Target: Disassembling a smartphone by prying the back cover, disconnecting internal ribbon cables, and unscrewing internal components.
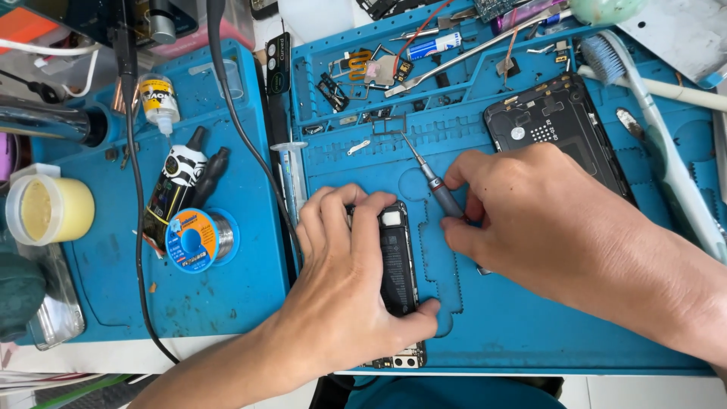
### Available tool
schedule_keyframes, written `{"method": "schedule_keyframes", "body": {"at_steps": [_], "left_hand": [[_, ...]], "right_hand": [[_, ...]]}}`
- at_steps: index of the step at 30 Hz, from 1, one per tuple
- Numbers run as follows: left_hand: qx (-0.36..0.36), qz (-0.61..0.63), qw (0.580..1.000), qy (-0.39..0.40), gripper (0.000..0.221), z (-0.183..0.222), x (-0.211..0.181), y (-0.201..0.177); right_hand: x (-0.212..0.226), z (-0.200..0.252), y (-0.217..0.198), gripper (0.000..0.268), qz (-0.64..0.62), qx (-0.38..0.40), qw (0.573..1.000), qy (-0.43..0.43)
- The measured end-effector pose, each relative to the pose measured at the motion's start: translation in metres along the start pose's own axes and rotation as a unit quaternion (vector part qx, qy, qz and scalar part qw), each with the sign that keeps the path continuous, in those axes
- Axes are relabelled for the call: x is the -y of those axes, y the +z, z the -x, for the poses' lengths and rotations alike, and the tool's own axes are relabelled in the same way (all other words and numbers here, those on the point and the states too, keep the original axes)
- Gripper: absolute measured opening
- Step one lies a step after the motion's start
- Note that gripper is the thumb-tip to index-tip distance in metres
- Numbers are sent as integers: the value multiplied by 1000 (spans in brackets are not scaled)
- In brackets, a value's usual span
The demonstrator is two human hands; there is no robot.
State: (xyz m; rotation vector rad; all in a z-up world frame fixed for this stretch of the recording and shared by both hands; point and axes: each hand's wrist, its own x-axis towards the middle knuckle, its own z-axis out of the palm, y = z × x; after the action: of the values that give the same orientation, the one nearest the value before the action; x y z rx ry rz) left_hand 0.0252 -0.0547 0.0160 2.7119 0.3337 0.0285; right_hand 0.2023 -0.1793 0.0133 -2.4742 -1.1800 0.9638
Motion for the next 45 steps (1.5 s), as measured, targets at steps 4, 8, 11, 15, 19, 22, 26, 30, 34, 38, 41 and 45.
{"method": "schedule_keyframes", "body": {"at_steps": [4, 8, 11, 15, 19, 22, 26, 30, 34, 38, 41, 45], "left_hand": [[-14, 15, 1000, -21, 100, -1, 3, 5], [-32, 45, 998, -23, 75, -2, 3, 6], [-42, 61, 997, -26, 64, -3, 0, 7], [-46, 86, 994, -42, 60, -4, -1, 7], [-68, 128, 988, -52, 60, -5, -1, 5], [-78, 179, 980, -49, 59, -5, -2, 1], [-77, 210, 973, -63, 67, -3, -2, 2], [-96, 238, 966, -44, 69, 1, -4, -1], [-142, 277, 950, 21, 80, 3, -3, -7], [-183, 363, 914, 10, 87, 5, -1, -19], [-93, 512, 853, -37, 93, 1, 9, -35], [40, 556, 816, -151, 80, -5, 31, -44]], "right_hand": [[-8, -3, 7, 38, 15, -21, 999, -32], [-11, -2, 8, 57, 56, -32, 997, -52], [-8, 0, 5, 68, 45, -15, 998, -38], [-10, 4, 2, 63, 49, -18, 996, -77], [-5, 9, -1, 25, -18, -104, 974, -201], [9, 14, -5, 15, -115, -118, 961, -223], [26, 20, 1, 47, -197, -19, 971, -132], [28, 22, 11, 52, -282, -30, 953, -104], [24, 18, 2, 41, -458, 18, 888, -18], [15, 17, -6, 33, -553, -36, 832, 8], [10, 20, -12, 24, -597, -83, 798, -7], [-3, 16, -17, 27, -636, -113, 763, -26]]}}
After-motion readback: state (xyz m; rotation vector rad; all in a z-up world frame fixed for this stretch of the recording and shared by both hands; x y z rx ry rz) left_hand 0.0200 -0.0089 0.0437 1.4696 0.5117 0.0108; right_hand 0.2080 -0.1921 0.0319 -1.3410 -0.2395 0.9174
